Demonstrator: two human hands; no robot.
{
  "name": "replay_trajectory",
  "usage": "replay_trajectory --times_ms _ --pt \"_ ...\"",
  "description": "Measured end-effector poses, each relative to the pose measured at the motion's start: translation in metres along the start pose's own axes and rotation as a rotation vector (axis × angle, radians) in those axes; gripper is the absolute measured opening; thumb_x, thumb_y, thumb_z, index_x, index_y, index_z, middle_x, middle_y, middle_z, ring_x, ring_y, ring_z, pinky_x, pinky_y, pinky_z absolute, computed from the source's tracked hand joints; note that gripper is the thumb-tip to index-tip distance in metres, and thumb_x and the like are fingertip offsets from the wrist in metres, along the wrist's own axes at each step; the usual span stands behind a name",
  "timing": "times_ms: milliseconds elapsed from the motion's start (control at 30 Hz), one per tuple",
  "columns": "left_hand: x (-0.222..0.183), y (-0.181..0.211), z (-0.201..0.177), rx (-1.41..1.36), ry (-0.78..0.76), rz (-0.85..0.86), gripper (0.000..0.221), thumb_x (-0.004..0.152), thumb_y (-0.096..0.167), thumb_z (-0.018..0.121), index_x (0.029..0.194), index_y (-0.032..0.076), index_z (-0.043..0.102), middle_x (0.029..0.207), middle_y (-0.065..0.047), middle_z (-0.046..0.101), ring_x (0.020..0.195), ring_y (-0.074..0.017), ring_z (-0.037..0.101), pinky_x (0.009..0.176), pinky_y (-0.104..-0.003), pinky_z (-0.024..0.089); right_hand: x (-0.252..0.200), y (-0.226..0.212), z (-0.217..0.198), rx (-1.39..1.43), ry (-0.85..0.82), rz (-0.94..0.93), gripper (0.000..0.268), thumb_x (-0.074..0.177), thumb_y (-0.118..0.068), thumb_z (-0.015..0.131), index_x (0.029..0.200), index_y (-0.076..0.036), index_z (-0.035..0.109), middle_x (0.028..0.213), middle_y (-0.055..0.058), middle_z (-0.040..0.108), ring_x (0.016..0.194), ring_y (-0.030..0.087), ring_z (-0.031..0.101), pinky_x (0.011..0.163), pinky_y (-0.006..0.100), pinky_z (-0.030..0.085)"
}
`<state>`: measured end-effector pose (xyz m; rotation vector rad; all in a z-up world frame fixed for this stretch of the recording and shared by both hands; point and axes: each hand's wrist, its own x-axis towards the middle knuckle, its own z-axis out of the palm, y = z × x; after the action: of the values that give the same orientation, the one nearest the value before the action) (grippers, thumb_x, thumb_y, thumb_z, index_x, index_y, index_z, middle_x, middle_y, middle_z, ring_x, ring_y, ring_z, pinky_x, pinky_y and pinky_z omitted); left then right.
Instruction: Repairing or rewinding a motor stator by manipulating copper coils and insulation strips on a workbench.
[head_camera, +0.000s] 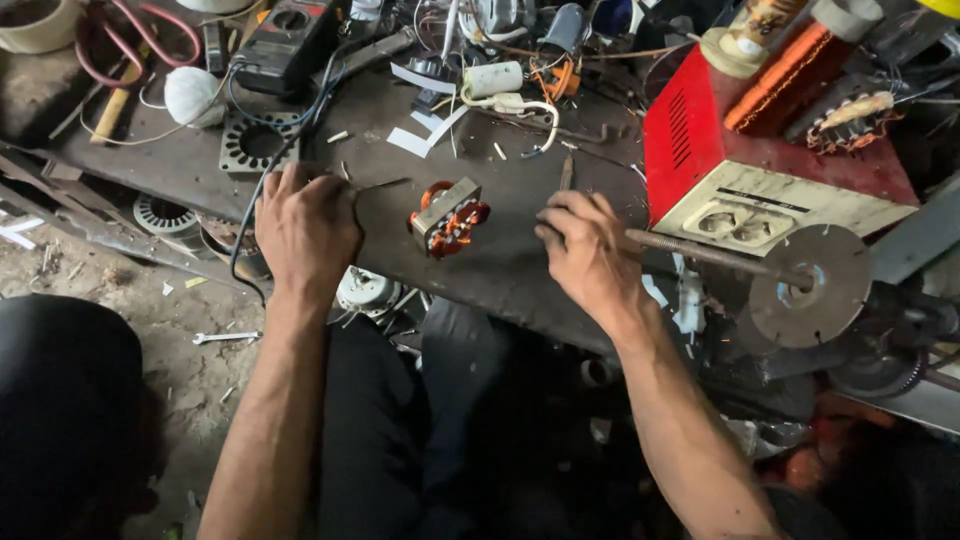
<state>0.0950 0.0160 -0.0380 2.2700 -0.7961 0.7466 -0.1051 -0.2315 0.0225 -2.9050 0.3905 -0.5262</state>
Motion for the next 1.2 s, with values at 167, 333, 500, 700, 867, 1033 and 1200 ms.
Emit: replay_trajectory --times_ms 167,333,500,700,867,1033,1200 --pt "0.001 0.008 -0.002 -0.049 0.073 -0.017 0.010 0.089 0.016 0.079 0.096 0.009 0.079 0.104 -0.008 0.063 0.100 -0.0328 0.060 0.081 -0.042 0.048 -0.025 -0.007 -0.024 0.070 0.206 -0.151 0.010 0.092 -0.019 0.076 0.099 -0.013 0.078 0.111 0.007 0.072 0.097 0.034 0.071 0.076 0.046 0.059" --pt "0.012 0.048 -0.034 -0.313 0.104 0.038 0.026 0.104 0.028 0.063 0.118 0.009 0.073 0.117 -0.013 0.062 0.109 -0.0347 0.058 0.091 -0.045 0.043 -0.053 -0.002 -0.015 0.101 0.317 -0.196 0.012 0.092 -0.018 0.078 0.102 -0.011 0.077 0.113 0.010 0.071 0.101 0.038 0.070 0.087 0.047 0.057" --pt "0.028 0.082 -0.047 -0.587 -0.019 0.125 0.056 0.111 0.048 0.036 0.139 0.008 0.062 0.137 -0.019 0.063 0.134 -0.0423 0.049 0.112 -0.054 0.029 -0.064 0.007 0.001 0.074 0.421 -0.169 0.015 0.094 -0.020 0.077 0.105 -0.010 0.076 0.118 0.009 0.069 0.107 0.038 0.067 0.093 0.049 0.055" --pt "0.020 0.029 -0.020 -0.176 -0.106 0.066 0.014 0.088 0.023 0.077 0.101 0.016 0.078 0.107 -0.008 0.068 0.097 -0.0379 0.063 0.078 -0.051 0.049 -0.066 0.011 0.003 0.180 0.416 -0.091 0.012 0.094 -0.021 0.076 0.101 -0.011 0.077 0.117 0.008 0.072 0.108 0.036 0.069 0.097 0.048 0.053" --pt "0.008 0.006 0.015 0.093 -0.147 -0.020 0.011 0.091 0.030 0.071 0.087 0.021 0.075 0.081 0.001 0.064 0.080 -0.0265 0.067 0.071 -0.040 0.053 -0.059 0.007 0.001 0.141 0.376 -0.046 0.012 0.091 -0.023 0.078 0.096 -0.012 0.077 0.113 0.006 0.073 0.101 0.034 0.070 0.091 0.047 0.056" --pt "0.023 0.015 -0.004 -0.015 -0.055 -0.081 0.016 0.082 0.017 0.073 0.096 0.009 0.073 0.086 -0.008 0.066 0.076 -0.0303 0.067 0.065 -0.041 0.055 -0.052 -0.005 -0.007 0.176 0.333 -0.004 0.011 0.086 -0.015 0.077 0.094 -0.009 0.077 0.118 0.007 0.071 0.103 0.033 0.068 0.093 0.044 0.054" --pt "0.023 0.029 -0.058 -0.156 -0.029 -0.062 0.029 0.082 0.011 0.076 0.110 0.002 0.071 0.092 -0.012 0.063 0.080 -0.0307 0.062 0.070 -0.039 0.051 -0.045 -0.017 -0.015 0.222 0.276 0.014 0.014 0.081 -0.005 0.076 0.094 0.000 0.076 0.123 0.012 0.069 0.106 0.032 0.064 0.095 0.040 0.053"
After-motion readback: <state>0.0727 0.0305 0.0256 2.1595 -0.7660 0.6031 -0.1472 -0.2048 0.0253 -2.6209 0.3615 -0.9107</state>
